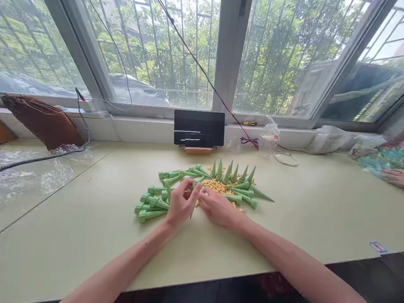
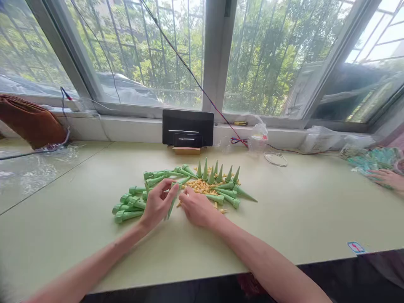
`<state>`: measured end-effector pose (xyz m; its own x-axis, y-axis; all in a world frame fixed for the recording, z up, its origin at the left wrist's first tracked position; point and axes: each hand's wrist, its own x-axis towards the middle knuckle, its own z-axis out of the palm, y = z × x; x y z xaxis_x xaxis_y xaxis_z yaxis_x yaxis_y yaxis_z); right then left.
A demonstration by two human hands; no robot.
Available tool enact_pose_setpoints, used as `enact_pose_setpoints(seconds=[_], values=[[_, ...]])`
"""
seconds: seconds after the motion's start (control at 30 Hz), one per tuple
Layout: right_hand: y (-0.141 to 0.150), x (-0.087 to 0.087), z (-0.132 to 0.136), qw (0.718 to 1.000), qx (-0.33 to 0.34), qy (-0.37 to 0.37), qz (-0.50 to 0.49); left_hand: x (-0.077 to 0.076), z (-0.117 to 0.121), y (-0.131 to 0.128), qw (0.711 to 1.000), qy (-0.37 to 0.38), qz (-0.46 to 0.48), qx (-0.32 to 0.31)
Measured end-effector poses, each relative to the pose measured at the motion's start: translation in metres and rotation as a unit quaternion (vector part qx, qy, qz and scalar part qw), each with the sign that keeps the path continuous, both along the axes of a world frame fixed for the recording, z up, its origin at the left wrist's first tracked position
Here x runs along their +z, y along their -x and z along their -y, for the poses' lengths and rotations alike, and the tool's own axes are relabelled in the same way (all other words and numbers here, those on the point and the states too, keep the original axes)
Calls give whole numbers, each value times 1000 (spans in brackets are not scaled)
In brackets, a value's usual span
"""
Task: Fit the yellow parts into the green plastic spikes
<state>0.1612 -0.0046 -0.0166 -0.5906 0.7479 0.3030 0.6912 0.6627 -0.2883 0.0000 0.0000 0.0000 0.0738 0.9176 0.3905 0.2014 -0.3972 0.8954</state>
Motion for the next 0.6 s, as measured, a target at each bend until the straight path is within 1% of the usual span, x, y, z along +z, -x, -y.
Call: enact_pose_setpoints(seconds=[0.17,0.37,0.5,0.6], values=[[0,-2,-1,1000,-22,-4,6,3,-1,-1,1000,10,-3,-7],[-2,-9,-6,1000,-10,-28,-5,3,1,-1,998,44,1,-39],[-2,-10,-7,999,-6,-25,-36,4,1,-1,997,72,3,-42],[-2,-9,-6,996,-1,-24,-87,5,0,-1,995,82,10,-46]])
